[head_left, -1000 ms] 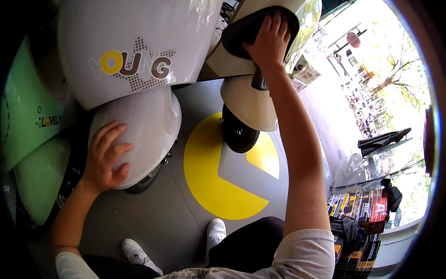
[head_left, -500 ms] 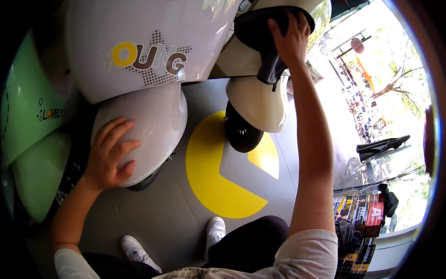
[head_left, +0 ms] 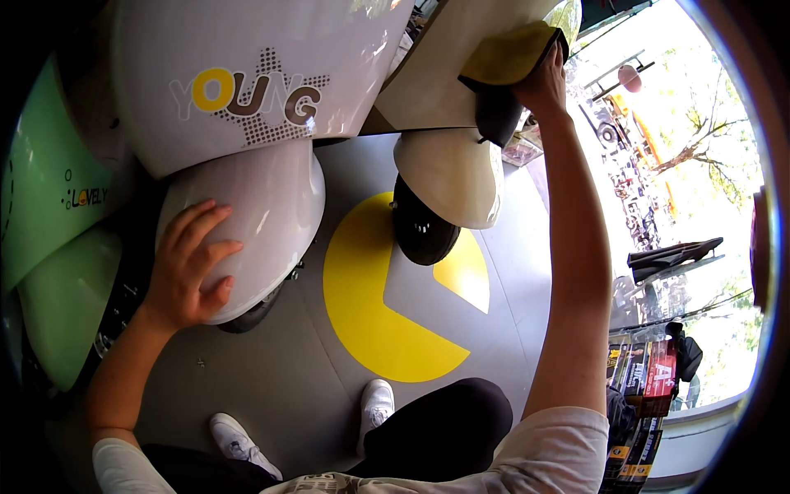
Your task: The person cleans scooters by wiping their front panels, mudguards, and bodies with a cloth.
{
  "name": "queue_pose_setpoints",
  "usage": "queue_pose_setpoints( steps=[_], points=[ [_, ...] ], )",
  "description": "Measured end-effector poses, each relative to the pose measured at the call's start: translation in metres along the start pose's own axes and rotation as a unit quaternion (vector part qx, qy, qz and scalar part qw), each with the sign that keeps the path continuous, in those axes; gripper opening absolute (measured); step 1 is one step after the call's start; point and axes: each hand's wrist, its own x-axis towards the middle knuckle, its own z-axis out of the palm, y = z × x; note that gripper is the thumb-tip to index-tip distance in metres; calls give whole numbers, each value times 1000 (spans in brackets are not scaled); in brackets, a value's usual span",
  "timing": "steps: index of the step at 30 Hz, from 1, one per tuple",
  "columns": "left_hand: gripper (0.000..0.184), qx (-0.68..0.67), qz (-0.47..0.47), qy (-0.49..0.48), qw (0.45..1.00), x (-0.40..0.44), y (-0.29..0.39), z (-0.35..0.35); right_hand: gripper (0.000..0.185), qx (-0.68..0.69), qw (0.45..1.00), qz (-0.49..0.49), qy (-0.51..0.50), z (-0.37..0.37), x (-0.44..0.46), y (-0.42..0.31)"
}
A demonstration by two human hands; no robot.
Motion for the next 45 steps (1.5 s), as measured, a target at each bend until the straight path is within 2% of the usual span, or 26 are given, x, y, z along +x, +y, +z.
queue_pose_setpoints(
  steps=[2,4,8,11,12,15,17,19,21,22,24,25,26,28,29,30,31,33,34,36,38,39,41,42,44,45],
  points=[
    [34,0,-2,1,1000,0,1,1,122,-98,994,-41,-29,-8,-19,-16],
    [34,1,-2,2,1000,0,2,1,127,-125,990,-49,-32,-3,-27,-37],
    [34,7,-2,0,1000,0,3,1,135,-60,996,36,-53,-1,-28,-76],
    [34,6,-2,1,1000,1,4,1,138,-156,977,115,-90,11,-17,-90],
    [34,7,-2,2,1000,2,3,1,138,-156,977,116,-89,14,-9,-87],
    [34,7,-6,-4,1000,-1,1,1,142,-145,961,224,-72,24,23,-62],
    [34,5,-8,-7,1000,-2,1,1,141,-80,955,268,-95,53,57,0],
    [34,2,-9,-1,1000,-1,0,2,122,130,944,225,-204,22,80,22],
    [34,4,-7,-8,1000,0,0,1,108,364,833,352,-222,-25,72,3],
    [34,3,-7,-6,1000,0,0,1,108,362,834,351,-222,-8,70,21],
    [34,-5,-10,-4,1000,0,0,0,117,478,779,301,-272,3,72,53],
    [34,-5,-10,-3,1000,0,-1,0,95,493,752,345,-269,7,72,56],
    [34,-5,-10,-2,1000,0,-1,0,95,492,752,345,-271,14,68,56],
    [34,-6,-10,2,1000,0,0,0,99,283,898,239,-236,25,55,48],
    [34,-5,-7,2,1000,0,-1,0,105,125,949,199,-212,49,52,55],
    [34,-3,-5,0,1000,0,-1,0,111,2,966,177,-188,72,48,60],
    [34,-3,-7,-1,1000,0,-1,0,116,-74,971,162,-161,90,35,57],
    [34,0,-3,4,1000,-2,-1,1,129,-112,969,157,-153,60,-16,-6],
    [34,-1,-4,3,1000,-3,-2,1,134,-133,976,109,-135,55,-33,-25],
    [35,-11,-4,-4,1000,-3,-3,2,130,-185,970,84,-133,47,-55,-57],
    [35,-10,-4,-4,1000,-3,-2,1,96,-137,986,35,-86,33,-73,-92],
    [35,-9,-4,-4,1000,-3,-2,1,96,-136,986,36,-87,40,-78,-98],
    [35,-9,-4,-4,1000,-2,-1,1,81,-102,993,-61,18,59,-89,-107],
    [35,-10,-5,-5,1000,-2,-1,1,74,-205,976,-62,-26,63,-91,-122],
    [35,-9,-5,-7,1000,-3,-1,1,111,-257,958,-117,-55,78,-96,-137],
    [35,-9,-5,-9,1000,-3,-1,1,112,-219,964,-125,-78,84,-98,-144]
  ],
)
